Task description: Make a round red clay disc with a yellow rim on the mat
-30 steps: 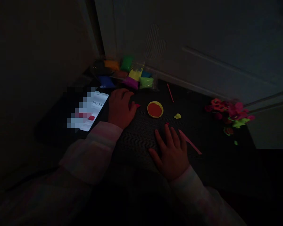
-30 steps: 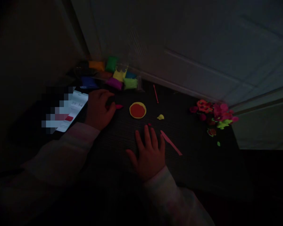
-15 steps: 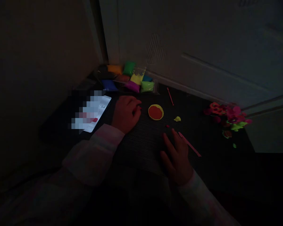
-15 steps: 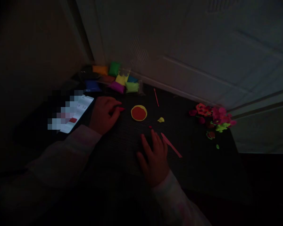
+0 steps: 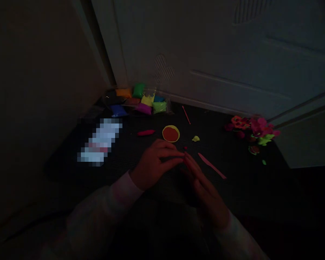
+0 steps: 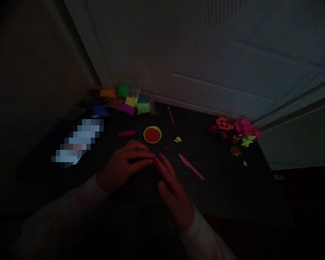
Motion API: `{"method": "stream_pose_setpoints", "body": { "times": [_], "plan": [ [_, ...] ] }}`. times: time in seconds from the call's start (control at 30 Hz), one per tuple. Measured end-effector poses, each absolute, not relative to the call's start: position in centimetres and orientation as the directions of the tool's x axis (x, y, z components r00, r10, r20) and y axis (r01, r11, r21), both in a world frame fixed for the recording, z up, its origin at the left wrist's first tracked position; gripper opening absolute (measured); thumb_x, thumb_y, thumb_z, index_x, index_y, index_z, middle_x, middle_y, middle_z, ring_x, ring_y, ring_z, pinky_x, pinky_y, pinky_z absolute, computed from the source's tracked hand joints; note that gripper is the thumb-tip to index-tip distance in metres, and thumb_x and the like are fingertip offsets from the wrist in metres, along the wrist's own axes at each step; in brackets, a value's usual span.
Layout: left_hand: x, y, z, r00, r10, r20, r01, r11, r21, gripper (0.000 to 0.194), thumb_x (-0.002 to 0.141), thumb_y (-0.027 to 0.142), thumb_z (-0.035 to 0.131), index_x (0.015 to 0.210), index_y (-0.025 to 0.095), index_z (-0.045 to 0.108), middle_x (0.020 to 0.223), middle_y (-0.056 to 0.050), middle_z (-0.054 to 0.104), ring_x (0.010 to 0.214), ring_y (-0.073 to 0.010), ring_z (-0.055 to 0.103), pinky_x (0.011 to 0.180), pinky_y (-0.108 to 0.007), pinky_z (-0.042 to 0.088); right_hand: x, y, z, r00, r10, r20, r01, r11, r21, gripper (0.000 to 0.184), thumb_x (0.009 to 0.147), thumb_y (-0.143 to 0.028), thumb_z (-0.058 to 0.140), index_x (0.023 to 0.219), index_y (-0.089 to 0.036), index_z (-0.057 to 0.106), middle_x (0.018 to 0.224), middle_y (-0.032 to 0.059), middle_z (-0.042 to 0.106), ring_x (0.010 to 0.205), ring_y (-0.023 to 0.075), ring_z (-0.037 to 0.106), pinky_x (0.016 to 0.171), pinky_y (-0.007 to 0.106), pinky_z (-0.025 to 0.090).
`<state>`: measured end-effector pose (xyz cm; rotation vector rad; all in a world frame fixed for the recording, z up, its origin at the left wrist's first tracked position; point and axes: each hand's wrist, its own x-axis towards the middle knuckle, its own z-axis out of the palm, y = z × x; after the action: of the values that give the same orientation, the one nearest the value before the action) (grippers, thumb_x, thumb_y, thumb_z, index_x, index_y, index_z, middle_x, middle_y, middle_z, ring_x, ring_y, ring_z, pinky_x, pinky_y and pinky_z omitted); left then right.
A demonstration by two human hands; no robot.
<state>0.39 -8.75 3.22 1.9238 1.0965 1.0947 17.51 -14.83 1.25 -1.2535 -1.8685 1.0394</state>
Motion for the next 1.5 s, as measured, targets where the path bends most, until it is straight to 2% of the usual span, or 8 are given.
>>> {"method": "stream_pose_setpoints", "body": {
  "times": [0.2, 0.33, 0.53, 0.63, 0.7, 0.97, 1.23, 1.5],
  "plan": [
    [0.4, -8.9, 2.8, 0.322, 0.872, 0.370, 0.380, -0.476, 0.793, 0.007, 0.072, 0.021, 0.060, 0.076, 0.021, 0.066, 0.082, -0.002, 0.062, 0.085, -0.0154, 0.054, 0.078, -0.031, 0.045, 17.9, -14.7, 0.9, -0.297, 0.952, 0.069, 0.327, 0.170, -0.930, 0.042, 0.088, -0.036, 0.028, 0.130, -0.030, 0.028, 0.141, 0.0030, 0.022, 0.122, 0.0184, 0.033, 0.091, 0.035, 0.041],
    [-0.5, -8.4, 1.8, 0.375, 0.850, 0.371, 0.538, -0.525, 0.659, 0.009, 0.074, 0.021, 0.057, 0.079, 0.018, 0.065, 0.081, -0.003, 0.063, 0.083, -0.0168, 0.053, 0.077, -0.034, 0.043, 19.8, -14.1, 1.0, -0.122, 0.985, 0.120, 0.445, 0.162, -0.881, 0.037, 0.084, -0.035, 0.040, 0.121, -0.029, 0.043, 0.132, 0.0041, 0.039, 0.114, 0.0193, 0.043, 0.089, 0.038, 0.042],
    [-0.9, -7.4, 0.7, 0.488, 0.844, 0.222, 0.683, -0.528, 0.505, 0.019, 0.076, 0.023, 0.055, 0.093, 0.020, 0.063, 0.090, -0.004, 0.061, 0.087, -0.0188, 0.051, 0.077, -0.037, 0.042, 24.0, -12.3, 0.2, 0.056, 0.952, 0.302, 0.828, 0.124, -0.546, 0.032, 0.077, -0.038, 0.049, 0.102, -0.019, 0.058, 0.105, 0.0091, 0.058, 0.098, 0.0213, 0.053, 0.084, 0.040, 0.044],
    [-0.3, -6.8, 0.7, 0.544, 0.828, 0.137, 0.699, -0.537, 0.472, 0.022, 0.075, 0.027, 0.056, 0.096, 0.021, 0.062, 0.092, -0.004, 0.060, 0.087, -0.0196, 0.050, 0.076, -0.038, 0.042, 24.9, -11.7, -0.6, -0.003, 0.946, 0.325, 0.926, 0.126, -0.357, 0.035, 0.077, -0.040, 0.048, 0.095, -0.014, 0.062, 0.100, 0.0120, 0.059, 0.093, 0.0237, 0.054, 0.081, 0.042, 0.044],
    [0.0, -6.4, 0.8, 0.563, 0.819, 0.109, 0.696, -0.541, 0.473, 0.019, 0.075, 0.027, 0.056, 0.092, 0.022, 0.064, 0.089, -0.003, 0.059, 0.085, -0.0189, 0.050, 0.076, -0.037, 0.041, 24.9, -11.5, -1.0, -0.039, 0.945, 0.324, 0.940, 0.145, -0.310, 0.032, 0.079, -0.038, 0.046, 0.089, -0.014, 0.063, 0.097, 0.0115, 0.060, 0.089, 0.0233, 0.055, 0.078, 0.041, 0.045],
    [0.0, -6.5, 1.3, 0.608, 0.781, 0.140, 0.639, -0.587, 0.497, 0.008, 0.076, 0.019, 0.055, 0.079, 0.017, 0.062, 0.085, -0.003, 0.059, 0.084, -0.0164, 0.050, 0.076, -0.033, 0.041, 24.7, -11.1, -0.4, -0.073, 0.966, 0.246, 0.902, 0.169, -0.396, 0.013, 0.078, -0.027, 0.047, 0.077, -0.018, 0.056, 0.081, 0.0062, 0.059, 0.078, 0.0194, 0.055, 0.069, 0.035, 0.045],
    [-1.2, -8.9, 0.5, 0.586, 0.750, 0.308, 0.667, -0.662, 0.342, 0.010, 0.077, 0.019, 0.052, 0.079, 0.019, 0.062, 0.080, -0.002, 0.062, 0.082, -0.0179, 0.051, 0.073, -0.035, 0.040, 22.9, -12.3, -0.4, -0.166, 0.936, 0.310, 0.863, 0.290, -0.414, 0.010, 0.081, -0.023, 0.045, 0.084, -0.019, 0.053, 0.077, 0.0044, 0.060, 0.069, 0.0164, 0.056, 0.061, 0.030, 0.045],
    [-2.0, -10.2, 0.4, 0.479, 0.832, 0.280, 0.672, -0.553, 0.492, 0.016, 0.072, 0.019, 0.059, 0.088, 0.017, 0.062, 0.085, -0.004, 0.062, 0.083, -0.0177, 0.053, 0.074, -0.035, 0.044, 20.0, -11.8, 0.1, -0.431, 0.834, 0.344, 0.741, 0.545, -0.392, 0.016, 0.081, -0.012, 0.044, 0.091, -0.018, 0.055, 0.087, 0.0058, 0.060, 0.080, 0.0159, 0.055, 0.070, 0.032, 0.046]
  ]
}}
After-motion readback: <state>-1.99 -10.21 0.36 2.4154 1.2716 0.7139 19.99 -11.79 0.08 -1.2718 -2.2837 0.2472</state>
